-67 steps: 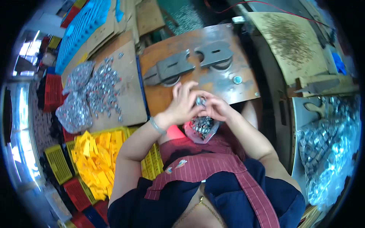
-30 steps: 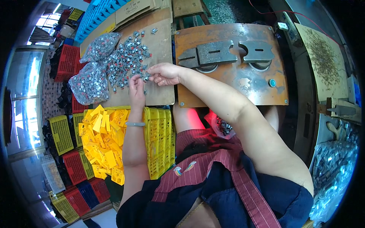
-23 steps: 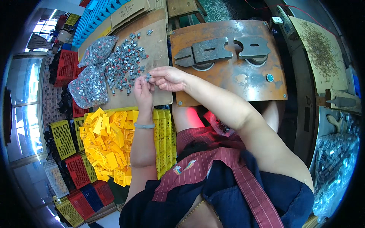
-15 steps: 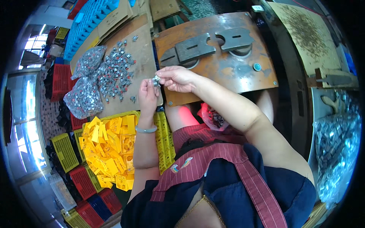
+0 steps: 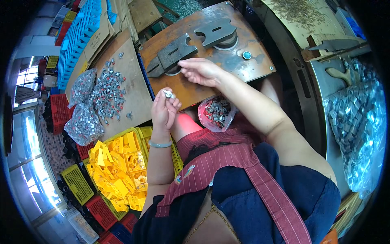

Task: Assembling small metal components by hand and using a mechanical press machine in a workshop environment.

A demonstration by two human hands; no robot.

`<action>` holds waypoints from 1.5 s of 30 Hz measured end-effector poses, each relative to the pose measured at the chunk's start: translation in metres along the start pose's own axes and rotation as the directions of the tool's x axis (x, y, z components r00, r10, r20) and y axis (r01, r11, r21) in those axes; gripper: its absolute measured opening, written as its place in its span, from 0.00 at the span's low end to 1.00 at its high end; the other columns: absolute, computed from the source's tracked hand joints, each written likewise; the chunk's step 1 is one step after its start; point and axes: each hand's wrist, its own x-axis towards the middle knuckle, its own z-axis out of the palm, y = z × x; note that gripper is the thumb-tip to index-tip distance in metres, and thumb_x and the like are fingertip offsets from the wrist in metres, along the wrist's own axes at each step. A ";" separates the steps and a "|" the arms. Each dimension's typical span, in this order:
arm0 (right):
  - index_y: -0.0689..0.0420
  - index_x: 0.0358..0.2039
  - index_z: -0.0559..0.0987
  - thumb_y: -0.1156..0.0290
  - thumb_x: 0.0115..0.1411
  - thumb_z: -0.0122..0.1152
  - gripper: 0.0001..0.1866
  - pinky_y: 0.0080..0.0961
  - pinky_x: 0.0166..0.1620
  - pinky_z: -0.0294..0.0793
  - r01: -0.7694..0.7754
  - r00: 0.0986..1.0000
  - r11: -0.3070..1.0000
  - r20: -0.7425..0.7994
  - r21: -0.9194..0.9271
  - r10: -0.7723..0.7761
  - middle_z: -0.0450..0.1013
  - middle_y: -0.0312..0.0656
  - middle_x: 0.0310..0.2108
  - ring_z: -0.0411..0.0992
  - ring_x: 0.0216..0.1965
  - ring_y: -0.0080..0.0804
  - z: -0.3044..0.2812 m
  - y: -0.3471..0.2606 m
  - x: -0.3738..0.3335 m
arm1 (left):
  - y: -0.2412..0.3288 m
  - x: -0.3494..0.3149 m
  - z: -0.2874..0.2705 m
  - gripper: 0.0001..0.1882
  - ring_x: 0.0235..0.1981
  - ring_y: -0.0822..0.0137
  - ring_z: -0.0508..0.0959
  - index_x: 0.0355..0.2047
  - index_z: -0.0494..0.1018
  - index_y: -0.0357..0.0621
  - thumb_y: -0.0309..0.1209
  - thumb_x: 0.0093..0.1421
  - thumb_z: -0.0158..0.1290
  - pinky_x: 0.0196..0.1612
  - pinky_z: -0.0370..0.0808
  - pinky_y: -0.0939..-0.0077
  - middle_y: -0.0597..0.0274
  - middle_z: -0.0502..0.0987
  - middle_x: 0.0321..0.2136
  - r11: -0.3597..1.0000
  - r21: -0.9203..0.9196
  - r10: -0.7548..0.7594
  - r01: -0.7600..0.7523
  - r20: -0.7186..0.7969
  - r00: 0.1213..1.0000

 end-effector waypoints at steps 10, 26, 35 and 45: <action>0.55 0.35 0.74 0.65 0.62 0.62 0.09 0.12 0.24 0.69 0.252 0.902 0.963 -0.339 -0.094 -0.269 0.73 0.31 0.24 0.68 0.20 0.15 -0.051 -0.019 0.008 | 0.024 0.079 0.035 0.20 0.21 0.77 0.59 0.33 0.64 0.50 0.50 0.72 0.33 0.25 0.59 0.81 0.72 0.60 0.23 0.994 -0.108 0.031 0.007 0.348 0.937; 0.55 0.28 0.72 0.60 0.59 0.66 0.15 0.13 0.19 0.59 0.308 0.879 0.939 -0.332 -0.155 -0.343 0.67 0.30 0.20 0.61 0.17 0.15 -0.044 -0.030 0.020 | 0.042 0.230 0.083 0.20 0.47 0.55 0.76 0.44 0.78 0.43 0.45 0.63 0.51 0.51 0.70 0.67 0.52 0.77 0.44 -0.058 0.918 0.040 -0.392 0.395 0.918; 0.54 0.31 0.74 0.66 0.63 0.59 0.07 0.14 0.24 0.71 0.249 0.964 0.950 0.049 0.186 -0.262 0.74 0.33 0.24 0.70 0.21 0.18 -0.084 -0.007 0.009 | 0.018 0.184 0.095 0.17 0.52 0.49 0.64 0.37 0.74 0.39 0.41 0.58 0.53 0.56 0.57 0.45 0.51 0.67 0.46 -0.537 0.714 0.430 -0.449 0.690 0.583; 0.60 0.37 0.77 0.78 0.56 0.58 0.07 0.26 0.45 0.74 0.197 0.960 0.400 0.259 -0.895 0.107 0.75 0.38 0.36 0.74 0.38 0.27 -0.016 0.058 -0.090 | 0.020 -0.029 -0.059 0.25 0.51 0.47 0.67 0.53 0.68 0.46 0.36 0.54 0.55 0.53 0.64 0.50 0.49 0.66 0.50 -0.206 0.927 0.445 -0.313 0.374 0.814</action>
